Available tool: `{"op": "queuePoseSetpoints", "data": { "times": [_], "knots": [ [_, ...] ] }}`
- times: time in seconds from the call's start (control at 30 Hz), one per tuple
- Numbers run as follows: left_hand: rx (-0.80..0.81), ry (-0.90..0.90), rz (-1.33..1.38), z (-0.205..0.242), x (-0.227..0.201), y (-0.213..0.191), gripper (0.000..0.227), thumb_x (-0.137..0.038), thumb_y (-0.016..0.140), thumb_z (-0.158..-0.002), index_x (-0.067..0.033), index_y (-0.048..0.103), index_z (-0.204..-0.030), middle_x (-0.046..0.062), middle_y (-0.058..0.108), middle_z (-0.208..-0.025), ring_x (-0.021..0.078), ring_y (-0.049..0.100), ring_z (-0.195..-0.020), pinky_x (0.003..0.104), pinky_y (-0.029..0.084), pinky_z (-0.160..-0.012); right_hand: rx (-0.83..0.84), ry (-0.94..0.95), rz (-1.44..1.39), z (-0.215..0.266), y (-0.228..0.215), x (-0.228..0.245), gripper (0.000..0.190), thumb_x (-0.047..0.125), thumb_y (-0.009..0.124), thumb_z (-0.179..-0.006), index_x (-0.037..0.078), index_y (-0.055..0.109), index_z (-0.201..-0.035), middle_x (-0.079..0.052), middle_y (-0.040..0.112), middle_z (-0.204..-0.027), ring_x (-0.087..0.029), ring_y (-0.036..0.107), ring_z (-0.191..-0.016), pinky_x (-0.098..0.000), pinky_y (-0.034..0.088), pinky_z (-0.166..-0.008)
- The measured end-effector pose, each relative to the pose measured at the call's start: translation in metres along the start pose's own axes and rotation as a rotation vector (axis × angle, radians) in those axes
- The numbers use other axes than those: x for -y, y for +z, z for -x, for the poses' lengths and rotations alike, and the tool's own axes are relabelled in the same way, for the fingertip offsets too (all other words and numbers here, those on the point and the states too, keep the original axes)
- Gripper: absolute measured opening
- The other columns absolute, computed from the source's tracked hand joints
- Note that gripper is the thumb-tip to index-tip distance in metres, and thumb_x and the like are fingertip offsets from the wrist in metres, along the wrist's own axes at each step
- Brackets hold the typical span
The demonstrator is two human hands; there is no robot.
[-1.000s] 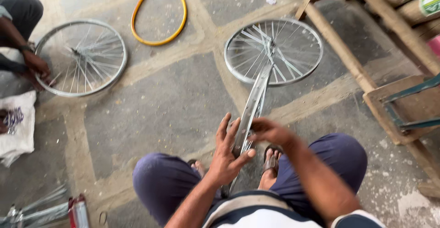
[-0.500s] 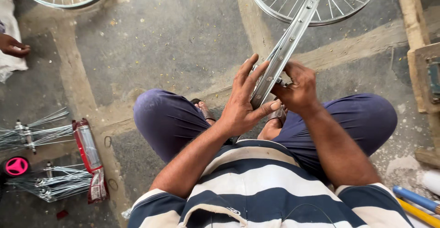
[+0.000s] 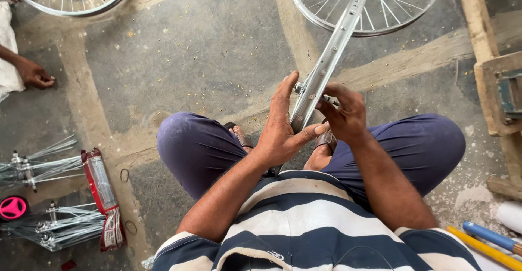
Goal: The person sits on the floor and repeatedly inserts and tightens small metal fasteners into a bicycle wheel rim using their hands. They rotate the wheel to access different sections and continue the process across the rim.
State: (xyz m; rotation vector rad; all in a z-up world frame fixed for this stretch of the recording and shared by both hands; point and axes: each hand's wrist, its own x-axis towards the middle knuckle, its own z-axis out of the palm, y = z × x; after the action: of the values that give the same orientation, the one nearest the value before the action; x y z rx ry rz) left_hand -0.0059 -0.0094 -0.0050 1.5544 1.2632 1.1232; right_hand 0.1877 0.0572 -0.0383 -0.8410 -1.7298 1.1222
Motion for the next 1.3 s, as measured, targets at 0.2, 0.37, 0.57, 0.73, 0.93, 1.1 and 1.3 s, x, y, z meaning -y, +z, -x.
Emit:
{"op": "queuePoseSetpoints", "data": {
  "times": [0.2,0.37,0.57,0.73,0.93,1.1,1.3],
  "knots": [
    [0.006,0.021,-0.035,-0.005,-0.003,0.000,0.111,-0.064,0.069,-0.092,-0.0036,0.014,-0.167,0.029,0.025,-0.170,0.0440,0.025,-0.162,0.054,0.027,-0.130,-0.115,-0.228,0.275,-0.013,0.000,0.006,0.019,0.001,0.070,-0.099,0.001,0.067,-0.118,-0.014,0.073,-0.104,-0.019,0.074,-0.092,-0.0324,0.058,-0.079],
    [0.003,0.024,-0.042,0.003,0.003,0.004,0.110,-0.064,0.068,-0.093,-0.0036,0.014,-0.168,0.029,0.025,-0.171,0.0428,0.027,-0.162,0.053,0.027,-0.132,-0.028,-0.166,0.227,-0.009,-0.005,0.006,0.015,0.000,0.069,-0.101,0.000,0.067,-0.116,-0.013,0.074,-0.100,-0.017,0.075,-0.089,-0.0307,0.059,-0.075],
    [0.006,0.000,-0.012,0.004,0.001,0.002,0.111,-0.065,0.068,-0.092,-0.0025,0.015,-0.167,0.029,0.026,-0.169,0.0433,0.026,-0.162,0.053,0.027,-0.131,-0.019,0.087,0.053,-0.003,-0.004,-0.002,0.020,0.005,0.071,-0.100,-0.001,0.068,-0.119,-0.011,0.077,-0.099,-0.014,0.070,-0.089,-0.0296,0.057,-0.077],
    [0.018,0.001,-0.009,0.002,-0.003,0.001,0.111,-0.063,0.069,-0.092,-0.0023,0.015,-0.167,0.030,0.025,-0.169,0.0444,0.025,-0.161,0.053,0.027,-0.130,0.155,0.305,-0.441,-0.012,-0.007,-0.004,0.032,0.011,0.053,-0.110,-0.002,0.062,-0.138,-0.011,0.070,-0.130,-0.016,0.064,-0.124,-0.0321,0.051,-0.110],
    [-0.016,-0.018,0.026,0.003,-0.005,0.000,0.112,-0.060,0.074,-0.090,-0.0024,0.017,-0.167,0.031,0.028,-0.168,0.0440,0.029,-0.160,0.053,0.031,-0.129,0.199,0.162,-0.329,-0.015,-0.004,0.016,0.046,0.007,0.064,-0.101,-0.001,0.052,-0.146,-0.013,0.064,-0.137,-0.020,0.060,-0.130,-0.0360,0.048,-0.113],
    [-0.018,-0.006,0.022,0.001,-0.005,0.002,0.111,-0.059,0.075,-0.091,-0.0023,0.018,-0.167,0.029,0.032,-0.166,0.0431,0.033,-0.159,0.053,0.032,-0.129,0.146,0.164,0.166,-0.020,-0.010,0.029,0.041,0.017,0.075,-0.091,0.002,0.065,-0.129,-0.011,0.075,-0.117,-0.023,0.075,-0.108,-0.0337,0.059,-0.094],
    [-0.032,0.047,0.010,0.000,-0.005,0.009,0.110,-0.058,0.074,-0.092,-0.0012,0.018,-0.167,0.028,0.034,-0.165,0.0397,0.042,-0.152,0.051,0.036,-0.128,-0.439,-0.489,0.775,-0.028,0.023,0.014,0.036,0.030,0.076,-0.076,0.008,0.049,-0.080,-0.011,0.061,-0.080,-0.032,0.063,-0.075,-0.0494,0.049,-0.074]
  ]
}}
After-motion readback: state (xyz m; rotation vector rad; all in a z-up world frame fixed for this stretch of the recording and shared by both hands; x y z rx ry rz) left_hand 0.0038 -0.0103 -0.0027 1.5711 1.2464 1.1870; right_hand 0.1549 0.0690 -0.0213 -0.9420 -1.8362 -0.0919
